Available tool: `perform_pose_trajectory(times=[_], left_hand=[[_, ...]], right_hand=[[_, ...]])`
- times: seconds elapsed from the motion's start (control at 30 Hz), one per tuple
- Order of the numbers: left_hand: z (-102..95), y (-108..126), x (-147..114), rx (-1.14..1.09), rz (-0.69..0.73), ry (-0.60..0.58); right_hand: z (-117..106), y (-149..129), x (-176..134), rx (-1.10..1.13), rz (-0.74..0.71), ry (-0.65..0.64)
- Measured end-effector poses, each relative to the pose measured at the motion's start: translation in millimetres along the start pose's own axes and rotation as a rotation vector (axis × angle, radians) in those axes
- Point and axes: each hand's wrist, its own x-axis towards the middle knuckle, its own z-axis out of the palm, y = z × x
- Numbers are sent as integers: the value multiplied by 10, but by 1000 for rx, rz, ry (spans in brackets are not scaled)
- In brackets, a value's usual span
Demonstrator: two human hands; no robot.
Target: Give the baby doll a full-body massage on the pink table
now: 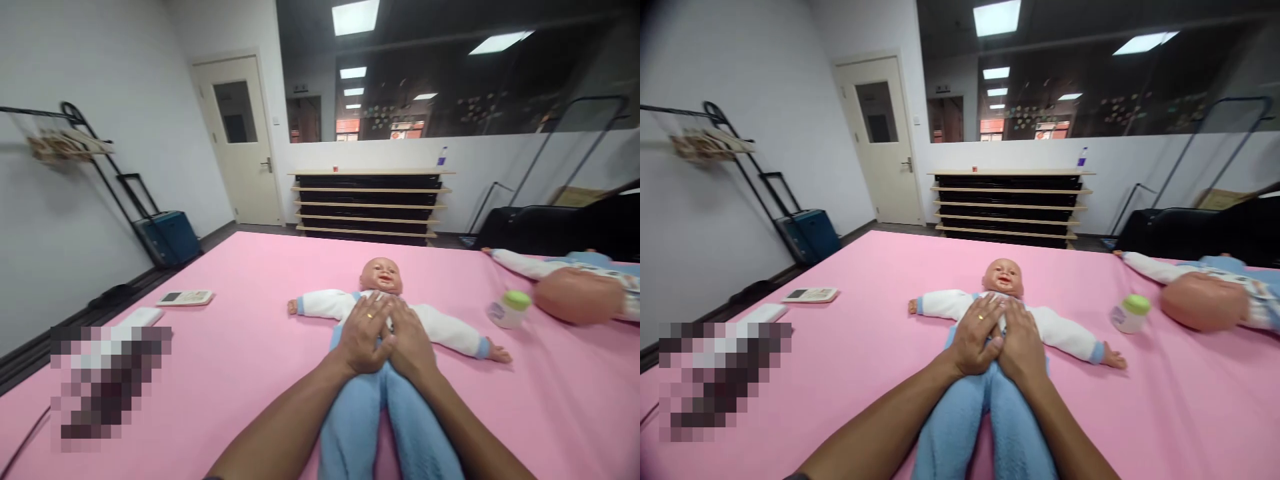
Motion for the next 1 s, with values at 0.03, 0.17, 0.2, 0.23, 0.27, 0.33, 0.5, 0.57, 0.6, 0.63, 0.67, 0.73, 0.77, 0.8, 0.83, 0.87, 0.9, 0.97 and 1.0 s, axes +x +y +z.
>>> perform_pose_trajectory(times=[0.03,0.17,0.2,0.23,0.27,0.33,0.5,0.57,0.6,0.63,0.67,0.73,0.77,0.8,0.83,0.87,0.9,0.97,1.0], left_hand=[[-2,3,3,13,4,-10],[6,11,18,41,-35,-24],[12,12,22,42,-54,-25],[18,11,27,42,-75,-26],[26,8,32,42,-98,-27],[41,1,44,43,-141,-27],[62,-14,65,64,-210,-37],[70,-23,66,70,-232,-45],[76,-31,65,71,-243,-45],[86,-41,64,72,-254,-41],[97,-54,62,72,-268,-34],[127,-86,58,72,-305,-19],[144,-104,55,71,-327,-13],[161,-122,52,69,-348,-8],[178,-140,49,66,-367,-2],[194,-157,45,63,-385,9],[207,-172,41,59,-404,23],[226,-195,33,45,-451,56],[230,-202,29,34,-478,72]], right_hand=[[31,32,0,-8,26,3],[98,103,-21,-45,101,25],[102,106,-29,-56,115,38],[102,106,-36,-65,124,50],[100,103,-43,-72,129,61],[93,93,-51,-80,127,76],[67,59,-68,-79,68,122],[55,35,-75,-75,44,163],[47,20,-78,-75,34,187],[37,4,-82,-76,23,212],[26,-12,-86,-74,8,238],[-1,-44,-95,-63,-46,287],[-17,-59,-99,-49,-85,311],[-33,-72,-104,-30,-129,333],[-50,-83,-107,-9,-176,348],[-65,-93,-108,14,-223,355],[-78,-102,-107,35,-267,348],[-95,-114,-97,66,-334,297],[-96,-118,-87,72,-356,256]])
